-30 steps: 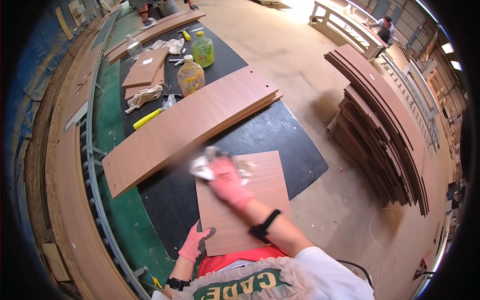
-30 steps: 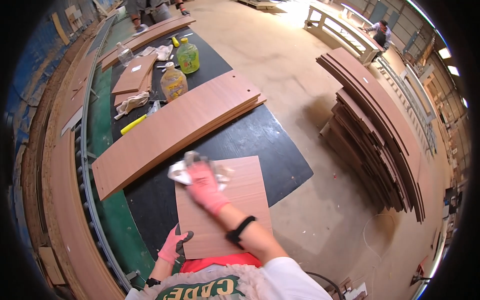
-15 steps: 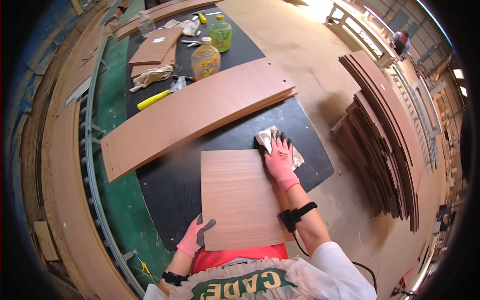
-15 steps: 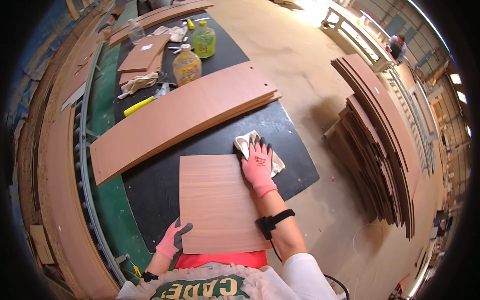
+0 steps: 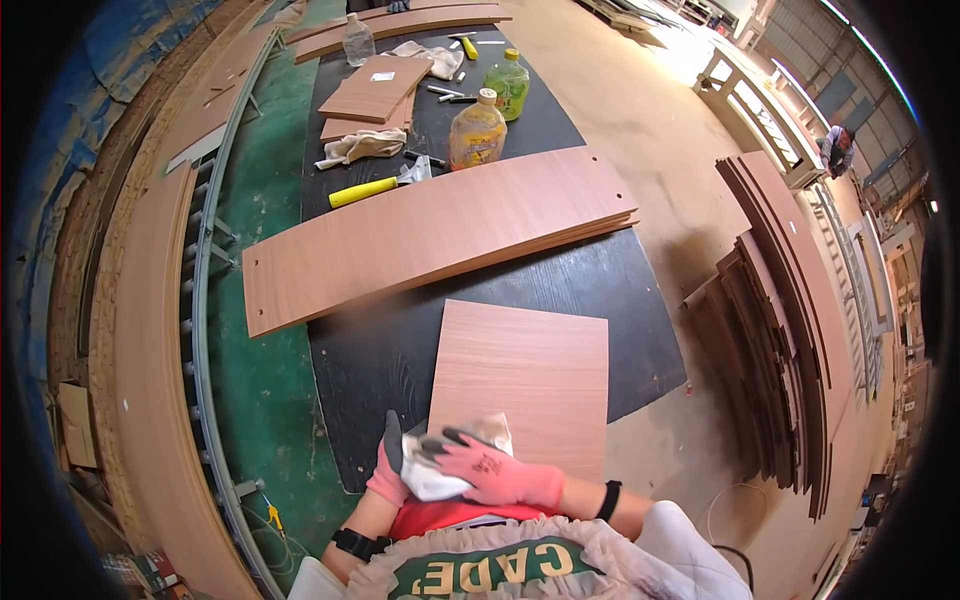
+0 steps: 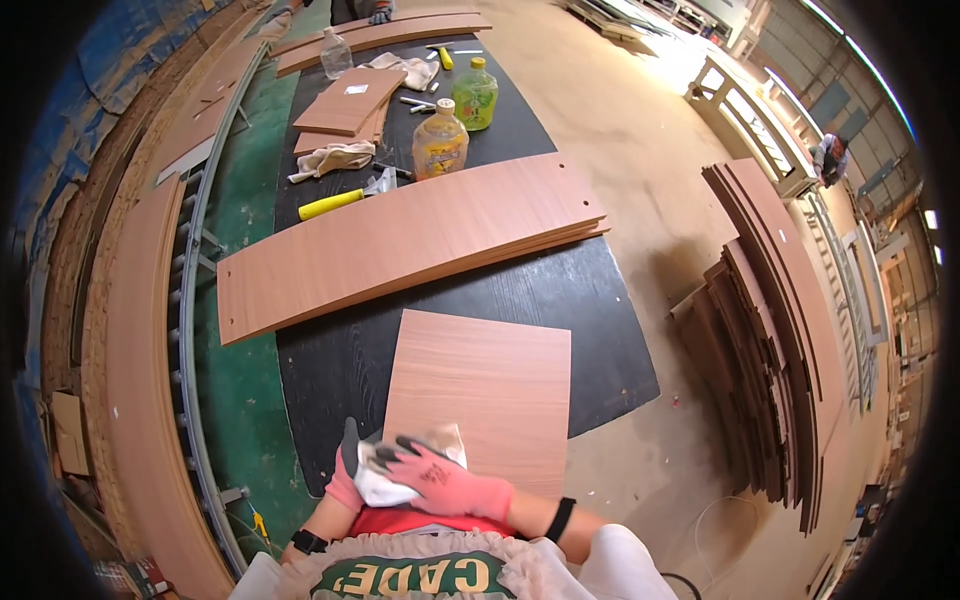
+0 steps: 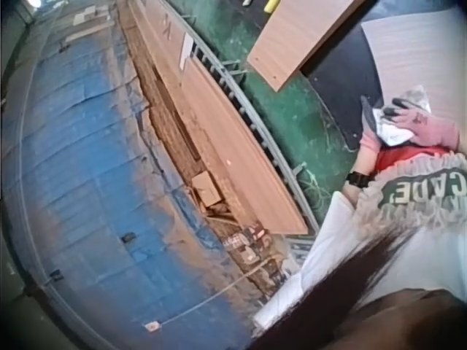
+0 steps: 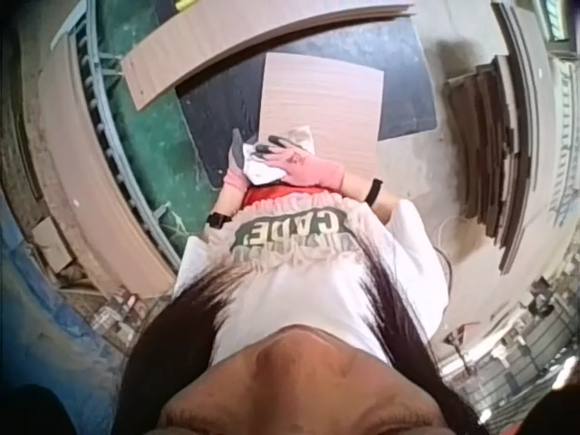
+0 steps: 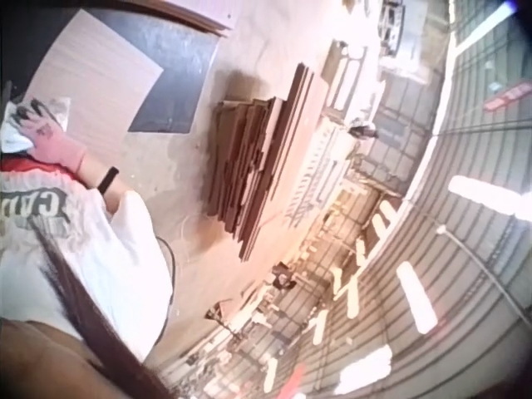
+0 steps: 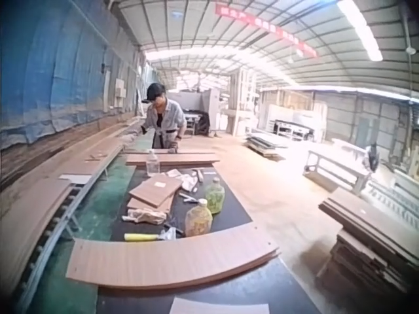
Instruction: Wiping down and cleaning the surfaces of manufactured wood panels using a cloth and scraper tool.
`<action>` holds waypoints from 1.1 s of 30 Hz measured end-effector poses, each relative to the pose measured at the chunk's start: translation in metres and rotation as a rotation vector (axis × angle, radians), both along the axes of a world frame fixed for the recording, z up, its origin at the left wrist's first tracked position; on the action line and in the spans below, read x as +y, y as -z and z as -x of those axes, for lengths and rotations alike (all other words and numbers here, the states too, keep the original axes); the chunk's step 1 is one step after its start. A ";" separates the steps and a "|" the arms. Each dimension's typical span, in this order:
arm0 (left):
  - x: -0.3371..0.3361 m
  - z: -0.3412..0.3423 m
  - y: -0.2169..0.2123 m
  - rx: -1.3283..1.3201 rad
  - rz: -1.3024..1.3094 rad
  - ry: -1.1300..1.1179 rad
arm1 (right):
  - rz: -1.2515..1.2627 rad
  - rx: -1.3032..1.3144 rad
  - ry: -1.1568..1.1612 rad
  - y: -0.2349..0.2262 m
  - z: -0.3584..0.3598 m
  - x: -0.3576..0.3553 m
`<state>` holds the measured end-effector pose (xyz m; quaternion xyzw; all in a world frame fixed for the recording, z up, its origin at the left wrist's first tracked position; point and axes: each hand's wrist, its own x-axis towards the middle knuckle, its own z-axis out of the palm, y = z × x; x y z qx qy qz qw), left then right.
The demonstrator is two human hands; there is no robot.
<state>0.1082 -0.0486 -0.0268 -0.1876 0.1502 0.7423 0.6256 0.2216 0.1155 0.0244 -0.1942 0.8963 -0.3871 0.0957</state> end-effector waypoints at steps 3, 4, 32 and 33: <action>0.021 0.005 -0.022 -0.027 0.003 0.014 | 0.196 -0.096 0.025 0.007 -0.017 0.014; 0.023 0.007 -0.017 0.285 0.061 0.087 | 0.016 -0.006 0.134 -0.004 -0.004 0.027; 0.077 0.007 -0.018 0.166 0.072 0.459 | 0.718 0.171 2.119 0.010 -0.256 0.070; 0.077 0.003 -0.019 0.168 0.074 0.472 | 0.723 0.174 2.131 0.000 -0.244 0.056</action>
